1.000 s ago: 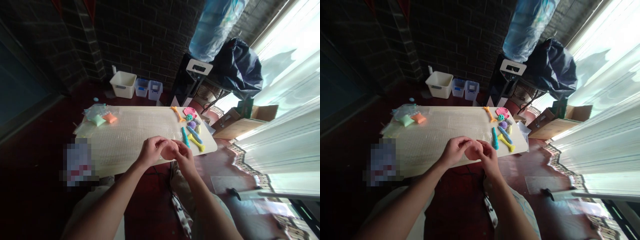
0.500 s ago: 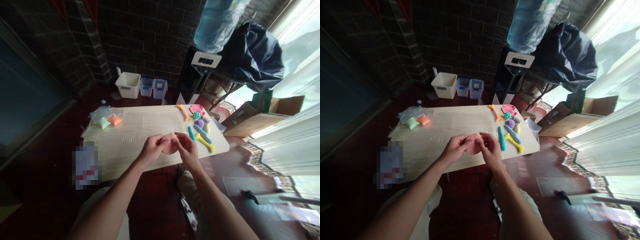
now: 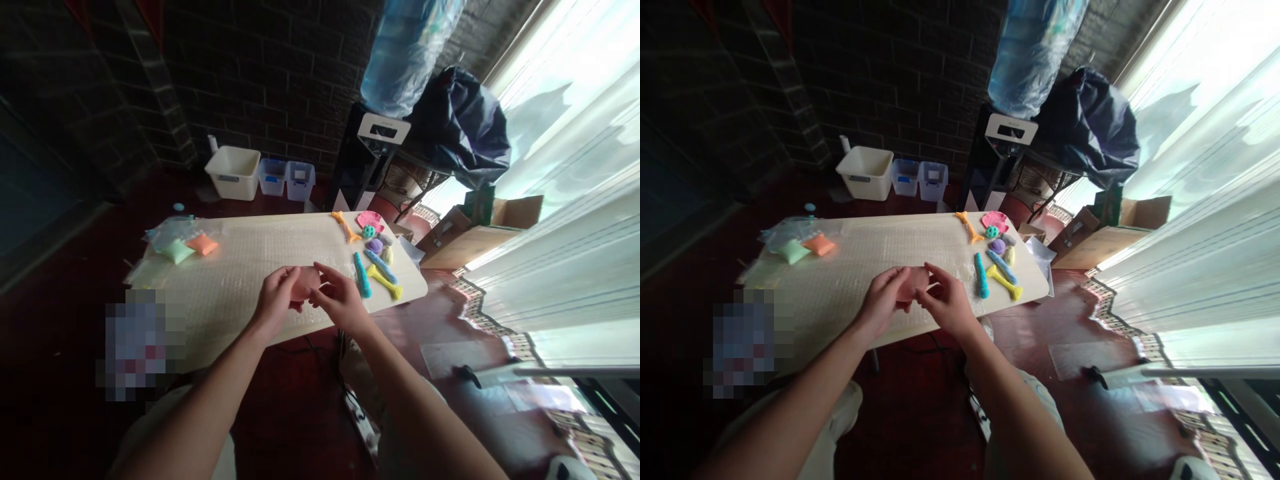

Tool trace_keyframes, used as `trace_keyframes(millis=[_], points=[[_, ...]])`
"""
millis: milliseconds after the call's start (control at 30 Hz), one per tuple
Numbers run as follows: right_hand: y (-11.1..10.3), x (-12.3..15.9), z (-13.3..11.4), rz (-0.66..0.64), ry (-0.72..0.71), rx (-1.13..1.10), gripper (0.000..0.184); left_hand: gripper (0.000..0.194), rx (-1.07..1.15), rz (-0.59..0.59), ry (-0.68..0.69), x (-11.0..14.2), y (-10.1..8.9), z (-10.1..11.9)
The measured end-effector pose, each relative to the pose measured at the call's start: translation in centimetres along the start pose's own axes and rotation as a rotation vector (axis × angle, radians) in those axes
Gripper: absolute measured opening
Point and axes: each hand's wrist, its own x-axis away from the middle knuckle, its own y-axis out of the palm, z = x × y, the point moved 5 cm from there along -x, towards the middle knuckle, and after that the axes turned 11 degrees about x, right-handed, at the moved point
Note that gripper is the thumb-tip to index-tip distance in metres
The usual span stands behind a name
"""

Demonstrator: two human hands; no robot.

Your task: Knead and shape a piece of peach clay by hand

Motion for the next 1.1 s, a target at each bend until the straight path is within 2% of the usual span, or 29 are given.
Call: trace_keyframes(millis=[100, 167, 267, 333, 433, 500, 567, 700, 867, 1000, 1100], points=[[0.8, -1.5, 0.3, -0.067, -0.051, 0.070, 0.079, 0.038, 0.132, 0.038, -0.118, -1.2, -0.4, 0.1], [1.3, -2.0, 1.0, -0.096, -0.055, 0.044, 0.084, 0.036, 0.115, 0.048, -0.150, -1.8, -0.7, 0.1], [1.4, -2.5, 2.2, -0.084, -0.038, -0.005, 0.079, 0.035, -0.018, 0.063, -0.106, -2.5, -1.3, 0.3], [1.1, -2.7, 2.5, -0.070, -0.050, 0.055, 0.078, 0.036, -0.087, 0.059, -0.080, -2.8, -1.5, 0.3], [0.6, -3.1, 2.5, -0.090, -0.062, 0.113, 0.104, 0.037, -0.125, -0.008, -0.097, -2.9, -1.3, 0.1], [0.9, -3.3, 2.6, -0.149, -0.046, 0.083, 0.120, 0.037, -0.120, -0.065, -0.086, -2.9, -1.0, 0.1], [1.3, -3.2, 2.5, -0.208, -0.070, 0.071, 0.125, 0.038, -0.117, -0.081, -0.044, -2.8, -0.9, 0.1], [1.7, -2.4, 1.2, -0.231, -0.146, 0.111, 0.121, 0.047, -0.159, -0.071, -0.019, -2.6, -1.1, 0.0], [0.9, -1.7, -0.1, -0.174, -0.087, 0.269, 0.090, 0.063, -0.209, -0.029, -0.003, -2.2, -1.2, 0.7], [0.0, -2.3, -0.5, -0.051, -0.097, 0.341, 0.081, 0.061, -0.052, -0.001, -0.072, -2.0, -0.8, 1.2], [-0.4, -3.1, -0.5, 0.046, -0.119, 0.411, 0.075, 0.053, 0.047, -0.096, -0.175, -1.8, 0.0, 1.2]])
